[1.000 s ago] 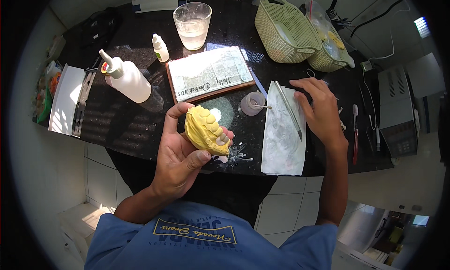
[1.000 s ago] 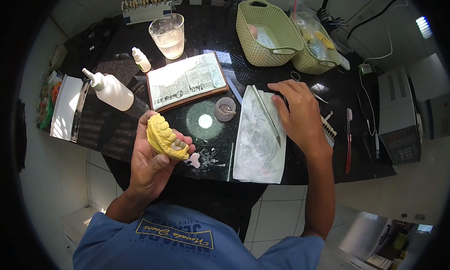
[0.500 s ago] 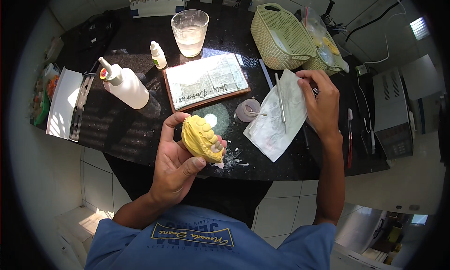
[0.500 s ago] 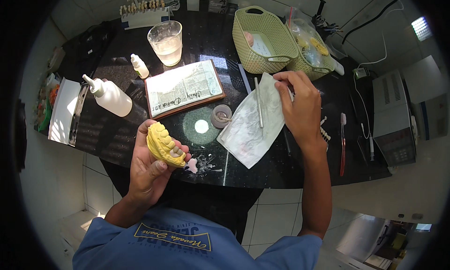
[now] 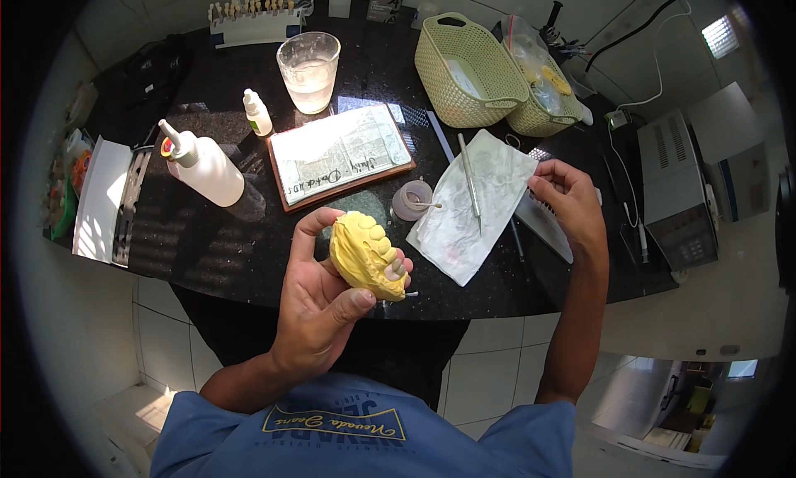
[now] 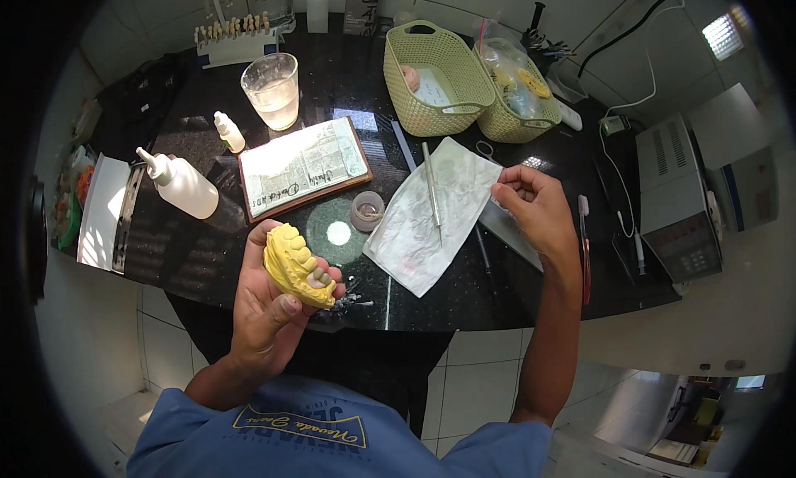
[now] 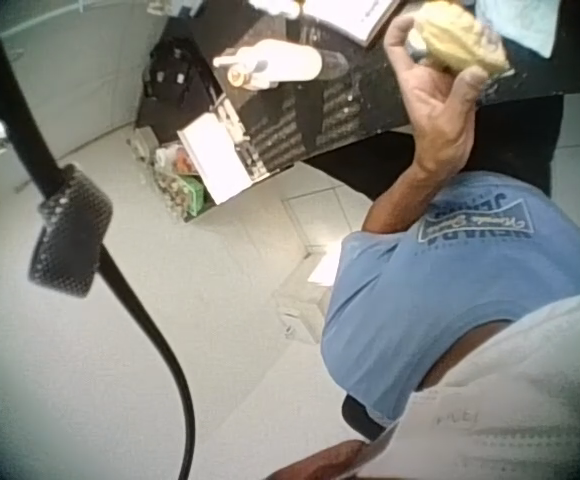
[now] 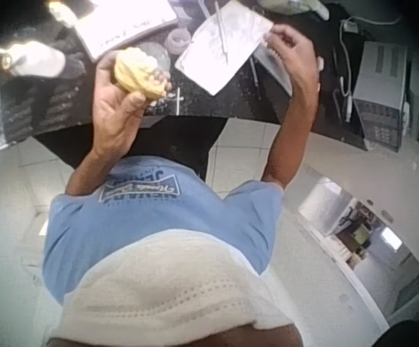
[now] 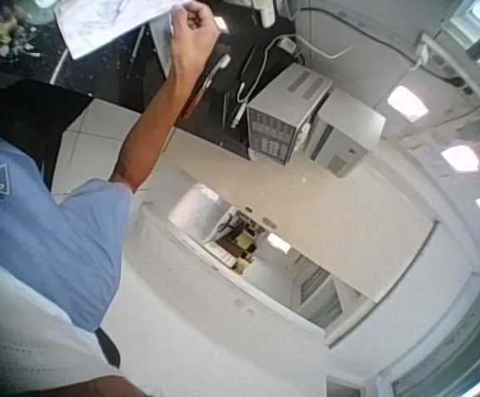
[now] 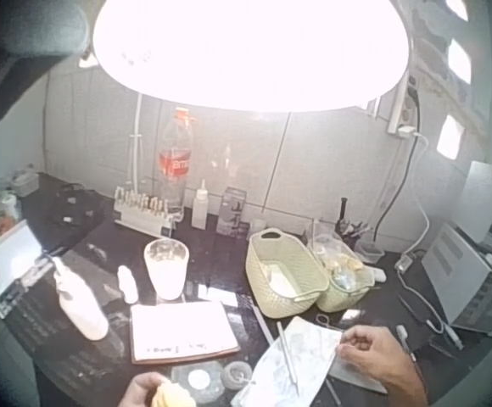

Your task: Applying ceramic or porcelain paste to a dental crown model using a brush and fitting it onto a plaster jaw cast.

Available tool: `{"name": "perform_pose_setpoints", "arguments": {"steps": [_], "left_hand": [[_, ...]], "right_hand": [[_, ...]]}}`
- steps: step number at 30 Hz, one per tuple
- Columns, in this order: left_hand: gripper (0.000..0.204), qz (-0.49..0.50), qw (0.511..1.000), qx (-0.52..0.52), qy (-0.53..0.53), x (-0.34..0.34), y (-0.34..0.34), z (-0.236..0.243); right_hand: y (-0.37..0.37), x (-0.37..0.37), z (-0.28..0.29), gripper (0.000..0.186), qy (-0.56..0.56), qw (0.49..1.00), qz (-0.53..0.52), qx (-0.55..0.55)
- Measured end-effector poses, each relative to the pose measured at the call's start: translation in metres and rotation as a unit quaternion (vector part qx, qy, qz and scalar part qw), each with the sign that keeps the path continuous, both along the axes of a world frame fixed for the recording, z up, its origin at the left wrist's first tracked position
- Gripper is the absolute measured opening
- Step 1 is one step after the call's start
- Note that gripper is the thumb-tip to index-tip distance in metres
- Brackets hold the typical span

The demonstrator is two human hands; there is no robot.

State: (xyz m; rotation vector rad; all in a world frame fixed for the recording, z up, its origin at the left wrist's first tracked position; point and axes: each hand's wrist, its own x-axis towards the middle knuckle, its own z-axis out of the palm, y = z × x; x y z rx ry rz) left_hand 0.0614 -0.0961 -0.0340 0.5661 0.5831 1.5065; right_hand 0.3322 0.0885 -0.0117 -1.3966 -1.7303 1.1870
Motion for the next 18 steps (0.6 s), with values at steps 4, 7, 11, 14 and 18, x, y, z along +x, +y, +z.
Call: {"name": "perform_pose_setpoints", "arguments": {"steps": [4, 7, 11, 14, 18], "left_hand": [[0.076, -0.018, 1.000, 0.010, -0.009, 0.007, 0.000, -0.001], [0.075, -0.017, 1.000, 0.013, -0.013, 0.010, 0.000, 0.001], [0.075, -0.019, 0.999, 0.021, -0.036, 0.011, 0.002, 0.007], [0.074, -0.018, 0.999, 0.011, -0.043, 0.009, 0.003, 0.008], [0.073, -0.037, 0.997, -0.011, -0.062, 0.007, 0.003, 0.006]], "right_hand": [[0.007, -0.028, -0.009, 0.023, 0.051, 0.998, -0.024, -0.005], [0.021, -0.045, -0.016, 0.039, -0.106, 0.990, -0.027, 0.090], [0.023, -0.044, -0.004, 0.033, 0.015, 0.999, -0.014, 0.046], [0.002, -0.048, 0.022, 0.024, 0.106, 0.988, -0.084, 0.069], [-0.040, -0.062, 0.035, 0.019, 0.071, 0.978, -0.035, 0.193]]}}
